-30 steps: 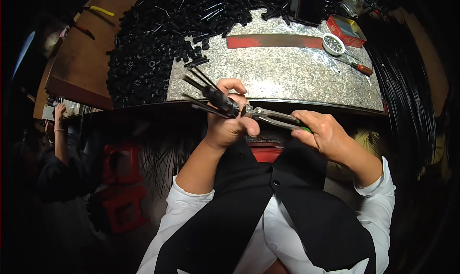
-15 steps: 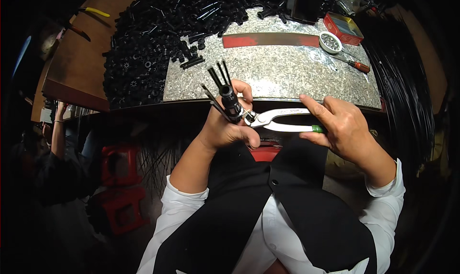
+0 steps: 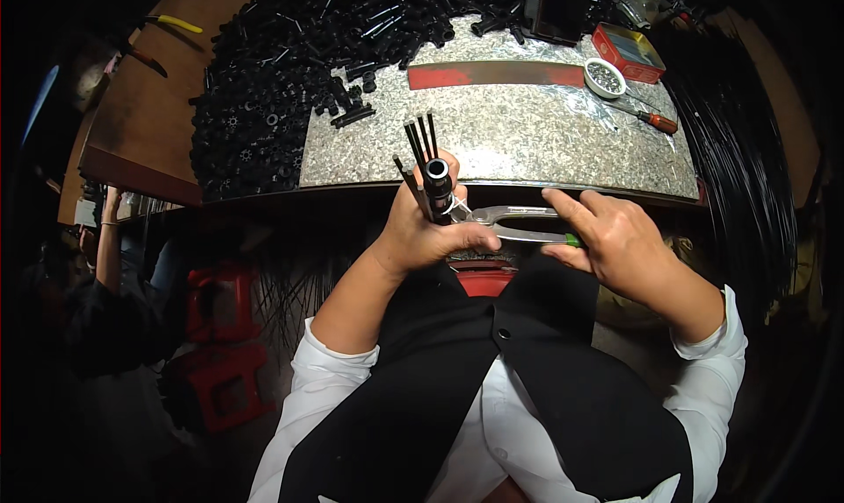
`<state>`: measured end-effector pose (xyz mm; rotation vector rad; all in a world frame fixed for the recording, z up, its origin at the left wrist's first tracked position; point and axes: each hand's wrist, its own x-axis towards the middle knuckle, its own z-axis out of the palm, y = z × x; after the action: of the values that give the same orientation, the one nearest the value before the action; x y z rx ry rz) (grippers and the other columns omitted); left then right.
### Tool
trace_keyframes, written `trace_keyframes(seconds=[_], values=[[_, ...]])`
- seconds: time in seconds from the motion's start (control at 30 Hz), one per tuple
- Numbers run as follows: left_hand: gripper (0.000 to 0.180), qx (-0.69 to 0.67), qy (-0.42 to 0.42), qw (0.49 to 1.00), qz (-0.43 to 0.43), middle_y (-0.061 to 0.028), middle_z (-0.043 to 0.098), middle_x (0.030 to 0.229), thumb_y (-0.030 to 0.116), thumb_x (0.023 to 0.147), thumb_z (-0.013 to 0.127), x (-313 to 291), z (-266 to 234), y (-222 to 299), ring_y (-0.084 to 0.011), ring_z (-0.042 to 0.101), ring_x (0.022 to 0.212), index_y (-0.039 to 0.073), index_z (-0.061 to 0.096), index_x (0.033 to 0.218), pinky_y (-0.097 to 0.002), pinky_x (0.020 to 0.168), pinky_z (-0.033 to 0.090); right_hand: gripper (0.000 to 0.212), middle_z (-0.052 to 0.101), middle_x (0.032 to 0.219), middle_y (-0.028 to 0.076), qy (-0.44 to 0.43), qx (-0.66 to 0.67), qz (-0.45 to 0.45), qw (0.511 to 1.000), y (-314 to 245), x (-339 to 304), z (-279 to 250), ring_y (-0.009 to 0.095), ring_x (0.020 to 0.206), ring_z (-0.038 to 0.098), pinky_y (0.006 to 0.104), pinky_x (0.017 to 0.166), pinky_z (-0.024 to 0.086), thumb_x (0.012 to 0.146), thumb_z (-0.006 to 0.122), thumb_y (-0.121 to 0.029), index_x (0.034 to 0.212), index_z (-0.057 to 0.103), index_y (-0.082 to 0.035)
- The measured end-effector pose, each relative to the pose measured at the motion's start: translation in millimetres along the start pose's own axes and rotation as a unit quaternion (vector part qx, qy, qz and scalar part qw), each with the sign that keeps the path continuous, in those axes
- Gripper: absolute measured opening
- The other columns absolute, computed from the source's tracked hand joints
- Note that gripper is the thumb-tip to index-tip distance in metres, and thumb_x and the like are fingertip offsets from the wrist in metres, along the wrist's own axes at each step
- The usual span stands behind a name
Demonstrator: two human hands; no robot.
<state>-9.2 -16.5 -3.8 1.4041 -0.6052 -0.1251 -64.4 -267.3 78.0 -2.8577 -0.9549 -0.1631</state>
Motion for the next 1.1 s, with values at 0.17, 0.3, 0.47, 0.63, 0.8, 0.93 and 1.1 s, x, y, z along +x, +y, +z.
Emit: trace_keyframes(seconds=[0.17, 0.3, 0.47, 0.63, 0.8, 0.93, 1.1], values=[[0.074, -0.151, 0.043, 0.988, -0.008, 0.0026, 0.04, 0.073, 0.066, 0.061, 0.075, -0.2, 3.4, 10.8, -0.0049, 0.039, 0.06, 0.009, 0.036, 0.088, -0.02, 0.051, 0.031, 0.045, 0.058, 0.076, 0.013, 0.002, 0.274, -0.044, 0.961, 16.7, 1.3, 33.7, 0.024, 0.063, 0.059, 0.0307, 0.055, 0.046, 0.084, 0.068, -0.028, 0.115, 0.05, 0.0], [0.064, -0.178, 0.014, 0.984, 0.022, 0.0016, 0.039, 0.058, 0.064, 0.072, 0.067, 1.6, -11.3, 19.8, -0.0065, 0.035, 0.047, 0.008, 0.039, 0.087, -0.0216, 0.045, 0.032, 0.036, 0.055, 0.074, 0.007, -0.092, 0.497, 0.2, 0.839, 13.9, -4.4, 14.6, 0.011, 0.067, 0.055, 0.0253, 0.059, 0.045, 0.087, 0.065, -0.027, 0.095, 0.038, -0.005], [0.061, -0.189, 0.01, 0.982, 0.027, 0.0018, 0.039, 0.057, 0.062, 0.072, 0.069, -0.9, -15.6, 23.5, -0.0065, 0.034, 0.046, 0.009, 0.039, 0.083, -0.0224, 0.044, 0.032, 0.033, 0.054, 0.075, 0.007, 0.067, 0.304, 0.053, 0.949, 17.8, 1.6, 0.4, 0.019, 0.061, 0.053, 0.0264, 0.058, 0.044, 0.082, 0.07, -0.02, 0.085, 0.042, -0.004], [0.059, -0.21, 0.009, 0.978, -0.017, 0.0013, 0.042, 0.062, 0.055, 0.068, 0.076, -3.3, -9.9, 26.0, -0.0075, 0.038, 0.051, 0.009, 0.04, 0.083, -0.0225, 0.047, 0.034, 0.032, 0.055, 0.082, 0.011, 0.127, 0.109, 0.035, 0.985, 11.0, 11.5, -14.2, 0.028, 0.069, 0.056, 0.0367, 0.061, 0.044, 0.077, 0.073, -0.02, 0.076, 0.046, -0.004], [0.064, -0.193, 0.061, 0.978, -0.055, 0.0054, 0.045, 0.067, 0.039, 0.053, 0.088, -5.4, -3.2, 26.8, -0.0061, 0.045, 0.058, 0.01, 0.041, 0.084, -0.0216, 0.054, 0.039, 0.03, 0.053, 0.116, 0.017, 0.271, -0.17, -0.027, 0.947, 1.7, 21.3, -16.2, 0.034, 0.11, 0.053, 0.0504, 0.1, 0.037, 0.076, 0.073, -0.022, 0.09, 0.053, -0.003], [0.063, -0.18, 0.065, 0.981, -0.042, 0.0045, 0.046, 0.069, 0.039, 0.054, 0.088, -6.3, -3.9, 24.0, -0.0062, 0.046, 0.059, 0.01, 0.041, 0.085, -0.0209, 0.054, 0.04, 0.033, 0.052, 0.122, 0.017, 0.278, -0.21, -0.035, 0.937, 1.3, 22.5, -13.4, 0.034, 0.117, 0.051, 0.0548, 0.107, 0.028, 0.079, 0.07, -0.026, 0.096, 0.055, -0.002], [0.061, -0.175, 0.09, 0.979, -0.044, 0.0048, 0.043, 0.076, 0.039, 0.055, 0.088, -6.2, -3.5, 20.6, -0.0048, 0.042, 0.064, 0.011, 0.042, 0.085, -0.0192, 0.055, 0.034, 0.03, 0.053, 0.121, 0.016, 0.267, -0.212, -0.031, 0.94, 1.9, 22.7, -13.3, 0.033, 0.117, 0.051, 0.0562, 0.106, 0.029, 0.083, 0.066, -0.028, 0.095, 0.057, -0.002]])
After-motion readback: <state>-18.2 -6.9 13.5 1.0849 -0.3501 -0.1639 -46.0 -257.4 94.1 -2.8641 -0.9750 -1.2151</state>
